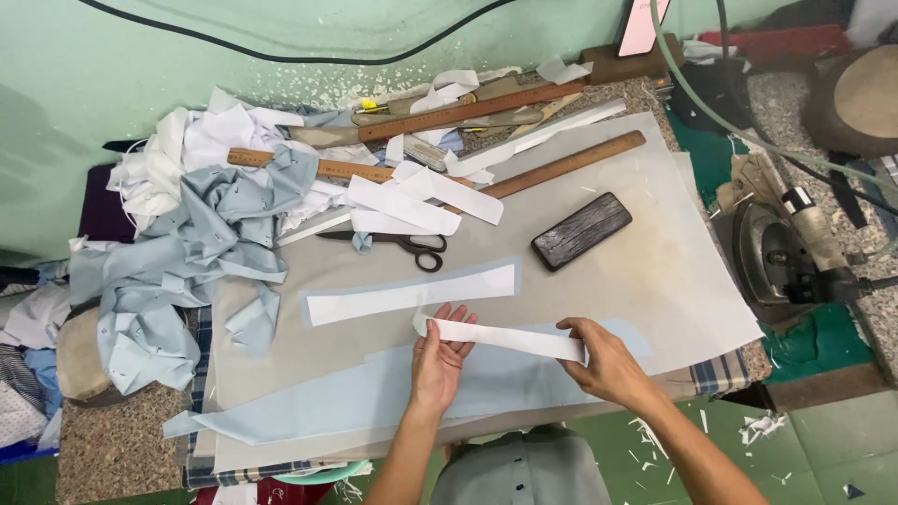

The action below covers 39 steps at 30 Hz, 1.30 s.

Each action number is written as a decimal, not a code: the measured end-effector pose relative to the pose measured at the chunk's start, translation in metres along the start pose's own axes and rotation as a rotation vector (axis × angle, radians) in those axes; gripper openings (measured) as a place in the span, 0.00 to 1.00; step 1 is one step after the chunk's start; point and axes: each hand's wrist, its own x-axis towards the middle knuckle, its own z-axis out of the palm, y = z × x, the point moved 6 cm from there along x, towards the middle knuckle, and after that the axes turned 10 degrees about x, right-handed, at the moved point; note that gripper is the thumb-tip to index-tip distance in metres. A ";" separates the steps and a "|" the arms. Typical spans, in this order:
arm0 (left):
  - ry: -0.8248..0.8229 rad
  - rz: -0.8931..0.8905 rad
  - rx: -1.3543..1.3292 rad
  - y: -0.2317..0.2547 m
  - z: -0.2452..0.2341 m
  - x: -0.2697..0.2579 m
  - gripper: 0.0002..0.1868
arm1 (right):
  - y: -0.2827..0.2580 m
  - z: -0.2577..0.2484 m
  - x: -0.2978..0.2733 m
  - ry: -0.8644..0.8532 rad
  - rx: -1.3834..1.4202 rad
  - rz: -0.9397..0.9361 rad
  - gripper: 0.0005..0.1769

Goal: The person cuts a strip of light blue fabric using scissors, then irons the fabric on a worktable using a steam iron and a black pressing block. The person repeatedly folds and presses the fabric to create creases.

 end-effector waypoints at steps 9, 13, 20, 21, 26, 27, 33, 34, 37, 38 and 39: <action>-0.026 0.067 0.000 -0.005 -0.009 -0.005 0.26 | -0.026 -0.021 -0.005 -0.088 0.093 0.191 0.38; -0.103 0.056 0.144 -0.021 -0.013 0.004 0.23 | -0.028 -0.008 0.009 -0.056 0.269 0.009 0.24; -0.694 -0.131 0.748 -0.027 0.065 -0.049 0.12 | -0.046 0.061 0.019 -0.334 0.851 0.102 0.23; -0.725 -0.144 0.777 -0.017 0.071 -0.056 0.10 | -0.041 0.058 0.023 -0.169 0.991 0.138 0.16; -0.732 -0.172 0.951 0.011 0.022 -0.054 0.07 | 0.063 0.043 0.044 0.252 1.292 0.131 0.12; -0.691 -0.159 1.025 0.019 0.000 -0.052 0.06 | 0.068 0.029 0.039 0.325 1.296 0.132 0.12; -0.415 -0.136 1.275 0.089 -0.079 -0.041 0.04 | 0.089 -0.002 0.006 0.430 1.223 0.189 0.12; -0.338 -0.125 1.298 0.097 -0.095 -0.038 0.04 | 0.108 0.001 0.004 0.432 1.194 0.234 0.13; -0.131 -0.042 1.228 0.103 -0.137 -0.026 0.06 | 0.120 0.001 -0.005 0.423 1.119 0.270 0.15; -0.131 -0.047 1.227 0.101 -0.143 -0.022 0.06 | 0.121 0.000 -0.007 0.423 1.118 0.275 0.15; -0.020 -0.017 1.171 0.104 -0.152 -0.018 0.07 | 0.123 -0.001 -0.011 0.462 1.097 0.306 0.15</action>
